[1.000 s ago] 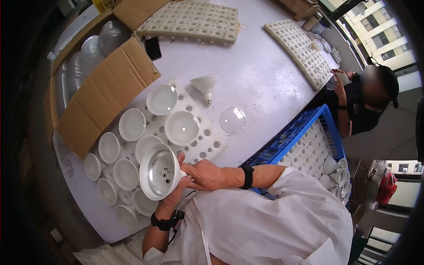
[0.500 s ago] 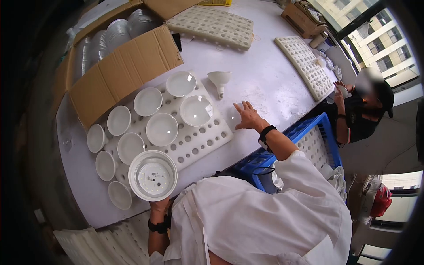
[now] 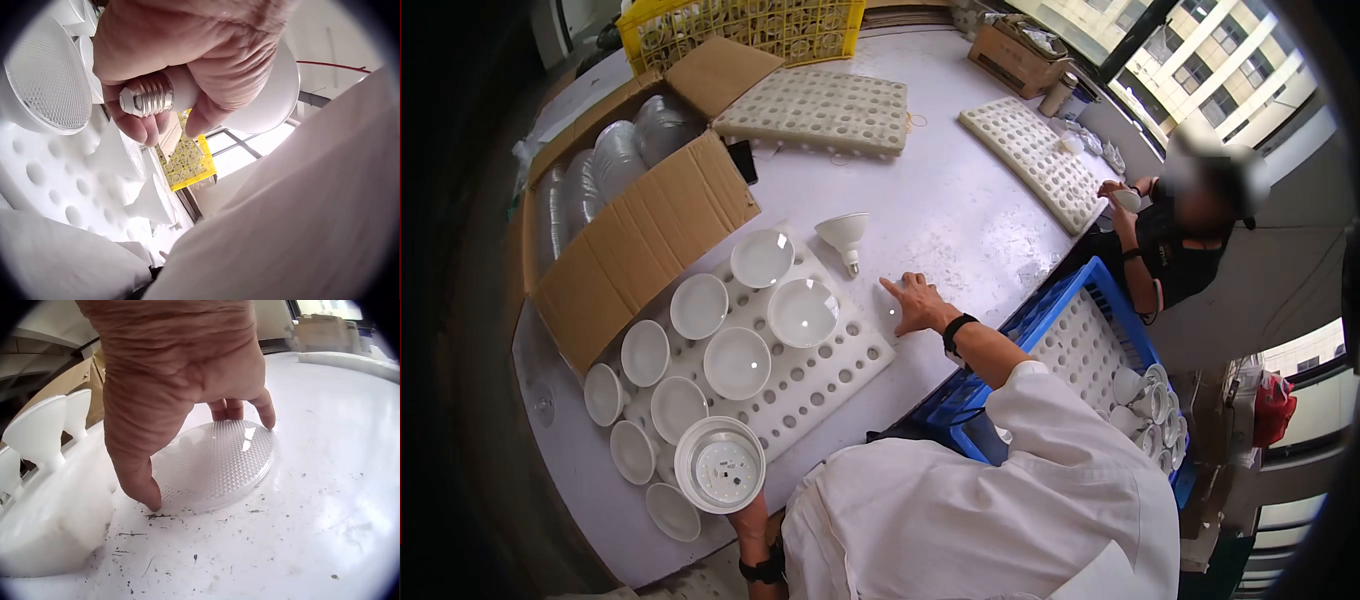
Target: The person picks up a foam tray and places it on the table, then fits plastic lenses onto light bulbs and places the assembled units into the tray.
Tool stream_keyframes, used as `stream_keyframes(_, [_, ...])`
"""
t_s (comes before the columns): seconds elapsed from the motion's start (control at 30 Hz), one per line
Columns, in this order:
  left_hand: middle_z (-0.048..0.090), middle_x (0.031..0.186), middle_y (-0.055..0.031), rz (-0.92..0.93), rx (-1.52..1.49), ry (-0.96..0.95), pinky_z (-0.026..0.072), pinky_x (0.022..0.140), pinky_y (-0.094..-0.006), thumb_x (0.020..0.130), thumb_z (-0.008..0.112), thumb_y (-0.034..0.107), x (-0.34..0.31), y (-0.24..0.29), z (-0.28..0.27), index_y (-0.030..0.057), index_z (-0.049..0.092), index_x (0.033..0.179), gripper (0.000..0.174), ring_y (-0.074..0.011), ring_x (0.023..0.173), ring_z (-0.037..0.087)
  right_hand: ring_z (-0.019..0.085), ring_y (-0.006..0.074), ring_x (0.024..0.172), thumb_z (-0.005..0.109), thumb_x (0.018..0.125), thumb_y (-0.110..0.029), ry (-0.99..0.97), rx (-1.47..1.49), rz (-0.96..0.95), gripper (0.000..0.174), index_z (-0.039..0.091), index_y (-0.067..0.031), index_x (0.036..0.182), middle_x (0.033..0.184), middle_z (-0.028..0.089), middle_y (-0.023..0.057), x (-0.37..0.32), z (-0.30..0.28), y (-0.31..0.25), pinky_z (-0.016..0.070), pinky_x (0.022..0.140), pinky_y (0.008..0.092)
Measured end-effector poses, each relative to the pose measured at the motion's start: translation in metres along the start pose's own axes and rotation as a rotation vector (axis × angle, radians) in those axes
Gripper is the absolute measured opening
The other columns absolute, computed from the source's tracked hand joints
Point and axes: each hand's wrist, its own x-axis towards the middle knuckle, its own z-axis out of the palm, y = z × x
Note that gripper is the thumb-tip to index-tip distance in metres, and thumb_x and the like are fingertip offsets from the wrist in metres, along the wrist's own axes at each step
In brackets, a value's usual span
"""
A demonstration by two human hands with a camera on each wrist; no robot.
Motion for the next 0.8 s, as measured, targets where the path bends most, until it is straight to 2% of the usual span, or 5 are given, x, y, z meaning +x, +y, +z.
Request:
stream_keyframes(0.23, [0.065,0.101,-0.0117,-0.037,-0.075,-0.014,0.0468,0.086,-0.0319,0.077,0.061,-0.004,0.002,-0.013,0.003,-0.004,0.054,0.117,0.04,-0.0202,0.097,0.061,0.035,0.0396,0.119,0.069,0.061,-0.037,0.326,0.442,0.004,0.1,0.019,-0.0118,0.144,0.13,0.036,0.0246,-0.012,-0.026,0.01,0.0404,0.094,0.0471])
stream_keyframes(0.3, [0.065,0.101,-0.0112,-0.039,-0.102,-0.028,0.0467,0.086,-0.0322,0.077,0.061,-0.004,0.004,-0.009,0.007,-0.0036,0.054,0.116,0.039,-0.0201,0.098,0.06,0.039,0.0379,0.116,0.066,0.065,-0.037,0.078,1.54,-0.176,0.097,0.017,-0.0127,0.145,0.129,0.038,0.0217,-0.04,-0.057,-0.007,0.0436,0.09,0.0453])
stream_keyframes(0.4, [0.065,0.103,-0.0102,0.061,-0.075,-0.081,0.0466,0.087,-0.0328,0.077,0.063,-0.004,0.012,-0.006,0.008,-0.0027,0.055,0.115,0.039,-0.0197,0.098,0.06,0.037,0.0389,0.118,0.072,0.063,-0.043,-0.185,2.132,-0.648,0.102,0.017,-0.0184,0.145,0.129,0.035,0.0218,-0.073,-0.079,-0.034,0.0456,0.085,0.0419])
stream_keyframes(0.6, [0.064,0.106,-0.0092,0.258,-0.046,-0.117,0.0465,0.086,-0.0338,0.074,0.069,0.005,0.03,0.026,0.007,0.0001,0.057,0.112,0.04,-0.0206,0.098,0.061,0.031,0.0413,0.125,0.073,0.061,-0.052,-0.522,2.347,-0.987,0.11,0.009,-0.0203,0.145,0.135,0.03,0.0247,-0.131,-0.1,-0.086,0.0443,0.08,0.0514])
stream_keyframes(0.8, [0.064,0.107,-0.0093,0.264,-0.141,-0.279,0.0468,0.086,-0.0342,0.073,0.071,0.008,0.05,0.068,0.021,0.0014,0.058,0.111,0.041,-0.0218,0.097,0.061,0.025,0.044,0.13,0.075,0.06,-0.05,-0.505,2.348,-0.822,0.113,0.006,-0.0205,0.146,0.141,0.022,0.029,-0.151,-0.101,-0.098,0.0438,0.083,0.0526])
